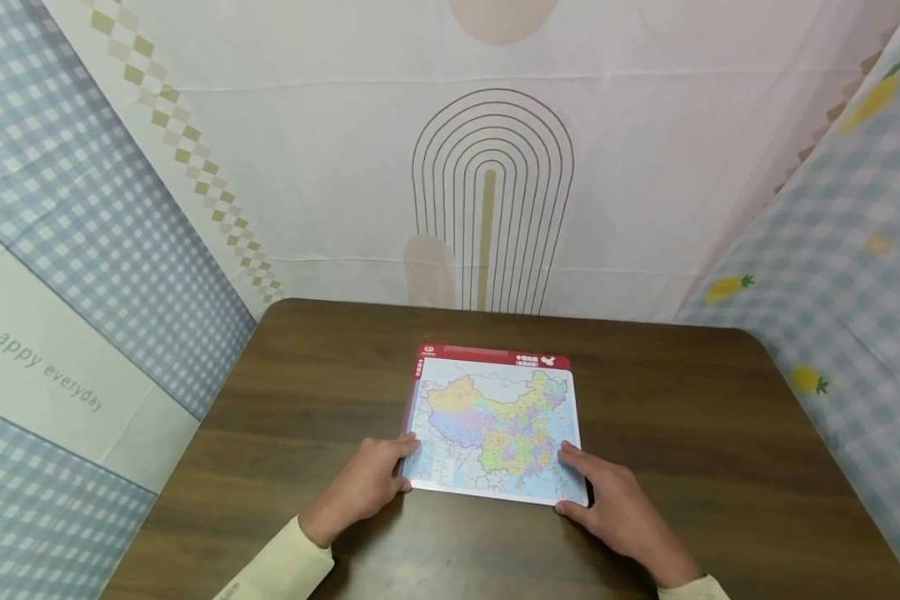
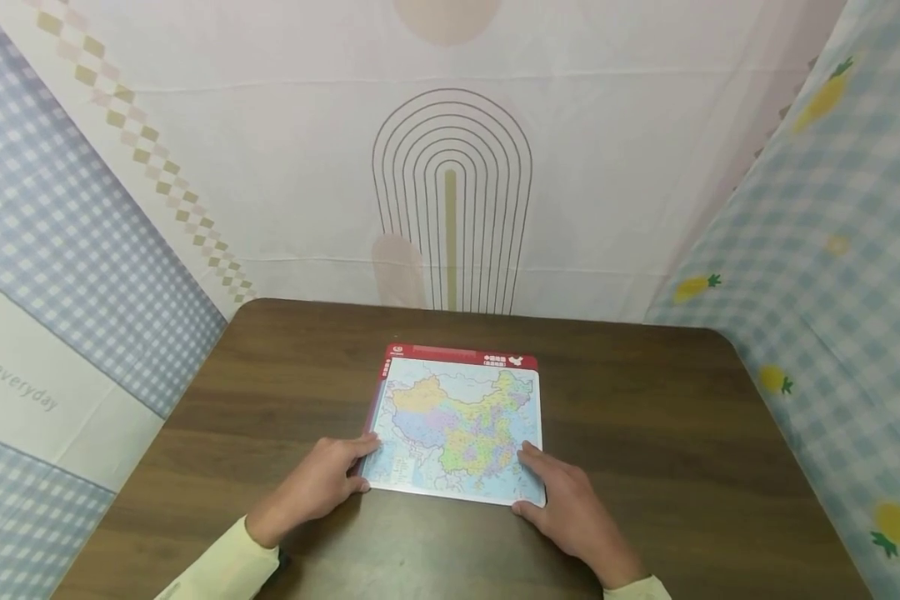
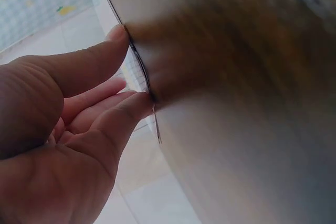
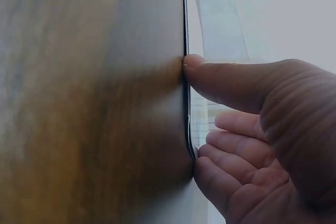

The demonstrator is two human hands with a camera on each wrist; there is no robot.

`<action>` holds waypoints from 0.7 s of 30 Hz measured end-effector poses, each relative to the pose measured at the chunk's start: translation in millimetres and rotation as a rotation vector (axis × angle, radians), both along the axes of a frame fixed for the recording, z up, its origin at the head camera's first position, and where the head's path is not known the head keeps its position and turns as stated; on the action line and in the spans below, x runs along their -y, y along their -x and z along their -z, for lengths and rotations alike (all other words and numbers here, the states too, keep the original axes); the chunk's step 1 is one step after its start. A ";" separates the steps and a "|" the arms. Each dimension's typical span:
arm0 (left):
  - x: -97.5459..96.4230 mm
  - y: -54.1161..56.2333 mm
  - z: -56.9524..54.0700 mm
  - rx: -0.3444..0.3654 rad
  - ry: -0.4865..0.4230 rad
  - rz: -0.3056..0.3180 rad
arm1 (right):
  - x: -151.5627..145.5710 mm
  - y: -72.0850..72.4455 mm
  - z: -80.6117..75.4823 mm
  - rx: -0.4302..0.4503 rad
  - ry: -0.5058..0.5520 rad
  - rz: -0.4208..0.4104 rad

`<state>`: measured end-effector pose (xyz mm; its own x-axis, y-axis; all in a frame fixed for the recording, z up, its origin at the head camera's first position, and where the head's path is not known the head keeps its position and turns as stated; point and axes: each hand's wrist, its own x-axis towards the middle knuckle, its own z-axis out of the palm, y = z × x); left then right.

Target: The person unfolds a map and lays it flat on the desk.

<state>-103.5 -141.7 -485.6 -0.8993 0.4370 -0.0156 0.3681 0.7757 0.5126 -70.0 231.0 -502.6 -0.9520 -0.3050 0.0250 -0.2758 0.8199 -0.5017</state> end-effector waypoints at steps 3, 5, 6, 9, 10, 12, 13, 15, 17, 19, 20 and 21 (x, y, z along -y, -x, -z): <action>-1.0 -0.9 -1.3 -0.012 0.018 0.017 | -0.3 0.3 -1.2 -0.008 -0.014 -0.010; -1.9 -1.8 -2.3 -0.020 0.038 0.030 | -0.6 0.3 -2.0 -0.018 -0.027 -0.020; -2.4 -2.2 -2.7 -0.029 0.049 0.039 | -0.9 0.2 -2.4 -0.026 -0.034 -0.025; -2.9 -3.1 -3.1 -0.047 0.058 0.068 | -0.9 0.5 -2.1 -0.044 -0.058 -0.040; -3.0 -3.4 -3.5 -0.050 0.060 0.076 | -1.0 0.9 -2.2 -0.047 -0.063 -0.042; -3.0 -4.0 -3.5 -0.054 0.063 0.089 | -1.3 1.7 -2.6 -0.045 -0.074 -0.047; -2.9 -4.3 -3.1 -0.054 0.063 0.096 | -1.4 2.0 -3.1 -0.040 -0.075 -0.051; -2.5 -5.9 -2.4 -0.058 0.073 0.108 | -1.8 3.2 -3.7 -0.028 -0.079 -0.057; -2.8 -8.3 -2.5 -0.062 0.082 0.116 | -2.0 4.7 -4.5 -0.019 -0.082 -0.067; -3.6 -11.7 -2.7 -0.063 0.091 0.121 | -2.1 6.5 -5.2 -0.017 -0.083 -0.074; -4.2 -13.7 -3.1 -0.064 0.096 0.122 | -2.2 7.7 -5.3 -0.017 -0.086 -0.074; -4.9 -15.8 -3.3 -0.062 0.100 0.123 | -2.3 8.6 -5.6 -0.016 -0.089 -0.075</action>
